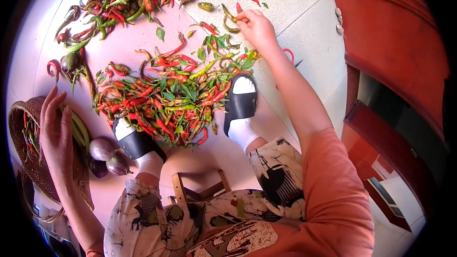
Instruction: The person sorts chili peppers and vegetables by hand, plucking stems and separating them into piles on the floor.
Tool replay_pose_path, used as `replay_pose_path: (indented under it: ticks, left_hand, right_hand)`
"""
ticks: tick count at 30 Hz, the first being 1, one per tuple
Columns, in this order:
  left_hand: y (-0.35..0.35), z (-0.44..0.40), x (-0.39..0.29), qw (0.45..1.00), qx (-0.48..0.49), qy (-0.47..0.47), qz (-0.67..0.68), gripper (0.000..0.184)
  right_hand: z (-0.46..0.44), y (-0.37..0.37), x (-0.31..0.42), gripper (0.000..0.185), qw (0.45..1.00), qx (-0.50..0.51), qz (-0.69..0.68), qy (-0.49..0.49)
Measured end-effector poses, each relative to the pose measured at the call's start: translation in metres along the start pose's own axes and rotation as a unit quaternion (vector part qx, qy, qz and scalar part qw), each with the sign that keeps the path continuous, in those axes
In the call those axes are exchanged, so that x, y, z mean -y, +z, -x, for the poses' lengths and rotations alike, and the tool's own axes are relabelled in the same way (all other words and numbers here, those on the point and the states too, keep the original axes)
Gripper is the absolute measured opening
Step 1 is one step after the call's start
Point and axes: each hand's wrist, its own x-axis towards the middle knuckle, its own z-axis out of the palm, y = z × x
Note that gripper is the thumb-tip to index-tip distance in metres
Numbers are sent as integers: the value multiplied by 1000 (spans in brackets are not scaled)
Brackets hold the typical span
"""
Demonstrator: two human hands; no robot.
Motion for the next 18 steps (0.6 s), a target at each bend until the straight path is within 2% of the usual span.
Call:
replay_pose_path:
  ticks: [5, 7, 10, 12, 14, 15, 16, 18]
  left_hand:
    - [2, 4, -8, 998, 33, 15, -52, 29]
    - [4, 5, -12, 999, 23, 20, -45, 28]
    - [7, 6, -15, 998, 13, 36, -46, 26]
    - [8, 7, -17, 1000, 14, 9, -27, 26]
    - [10, 6, -14, 999, 6, 19, -28, 26]
    - [11, 6, -16, 1000, 10, 12, -21, 26]
    - [12, 5, -18, 1000, 13, 6, -14, 26]
    - [13, 6, -20, 1000, 9, 13, -20, 25]
  right_hand:
    - [18, -12, 10, 14, 1000, -9, -4, 5]
    - [24, -6, 6, 17, 991, 19, 78, -106]
    - [27, 4, 7, 20, 991, 17, 100, -84]
    - [22, -3, 12, 17, 992, 57, 93, -60]
    - [13, -18, 24, 16, 958, 224, 174, -44]
    - [6, -20, 26, 17, 974, 178, 128, -59]
    - [-1, -21, 30, 17, 974, 178, 129, -59]
    - [-16, -17, 41, 16, 995, 79, 40, -44]
